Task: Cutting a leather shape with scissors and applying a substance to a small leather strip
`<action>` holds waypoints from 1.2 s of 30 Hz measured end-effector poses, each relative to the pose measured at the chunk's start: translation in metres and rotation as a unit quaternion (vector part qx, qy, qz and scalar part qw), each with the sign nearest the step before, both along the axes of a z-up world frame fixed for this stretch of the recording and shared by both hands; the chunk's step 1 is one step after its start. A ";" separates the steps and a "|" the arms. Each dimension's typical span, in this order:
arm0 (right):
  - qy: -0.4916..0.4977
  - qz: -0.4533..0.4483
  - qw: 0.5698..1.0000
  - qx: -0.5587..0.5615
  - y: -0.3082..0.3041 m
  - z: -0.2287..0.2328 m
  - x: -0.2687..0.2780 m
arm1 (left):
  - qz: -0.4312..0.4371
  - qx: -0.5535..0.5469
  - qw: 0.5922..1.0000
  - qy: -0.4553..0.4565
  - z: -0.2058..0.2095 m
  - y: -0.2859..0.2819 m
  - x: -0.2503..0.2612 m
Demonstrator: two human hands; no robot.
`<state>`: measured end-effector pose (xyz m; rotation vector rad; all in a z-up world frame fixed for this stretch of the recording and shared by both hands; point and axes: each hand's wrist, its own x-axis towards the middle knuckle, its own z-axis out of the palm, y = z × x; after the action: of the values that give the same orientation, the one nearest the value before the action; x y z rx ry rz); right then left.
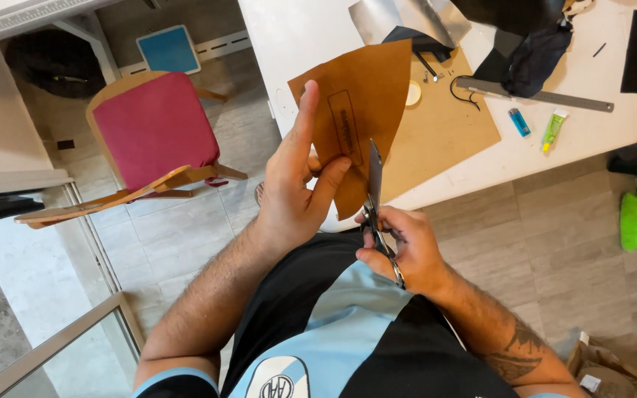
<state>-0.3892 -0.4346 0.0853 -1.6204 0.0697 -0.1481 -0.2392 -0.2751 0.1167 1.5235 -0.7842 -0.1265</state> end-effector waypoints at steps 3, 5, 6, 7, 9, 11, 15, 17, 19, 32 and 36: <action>0.006 -0.006 1.000 -0.011 0.001 0.000 0.000 | 0.013 0.006 1.000 -0.021 0.003 0.001 0.001; 0.031 -0.011 0.997 -0.063 0.006 0.010 -0.002 | 0.022 0.063 0.998 -0.019 0.002 0.008 0.001; 0.054 -0.018 0.992 -0.115 0.009 0.014 -0.002 | 0.028 0.119 0.992 -0.017 0.002 0.011 0.002; 0.055 -0.016 0.992 -0.114 0.011 0.014 -0.001 | 0.030 0.120 0.992 -0.016 0.002 0.013 0.004; 0.048 -0.023 0.990 -0.132 0.014 0.014 0.000 | 0.031 0.119 0.992 -0.020 0.002 0.016 0.007; 0.048 -0.024 0.989 -0.141 0.016 0.012 0.002 | 0.032 0.127 0.991 -0.016 0.004 0.020 0.011; 0.045 -0.028 0.982 -0.183 0.021 0.010 0.002 | 0.034 0.142 0.989 -0.027 0.001 0.027 0.017; 0.041 -0.033 0.980 -0.194 0.024 0.010 0.003 | 0.035 0.142 0.989 -0.025 0.002 0.030 0.019; 0.036 -0.038 0.977 -0.206 0.027 0.010 0.004 | 0.035 0.141 0.989 -0.024 0.002 0.032 0.020; 0.041 -0.043 0.980 -0.191 0.036 0.007 0.011 | 0.106 0.042 0.992 0.052 0.024 0.014 0.012; 0.054 -0.026 0.991 -0.122 0.038 0.012 0.012 | 0.094 0.078 0.992 -0.025 0.017 0.017 0.013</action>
<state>-0.3777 -0.3966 0.0977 -1.8712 0.1833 -0.1121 -0.2266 -0.2580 0.1333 1.7469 -0.6774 -0.0095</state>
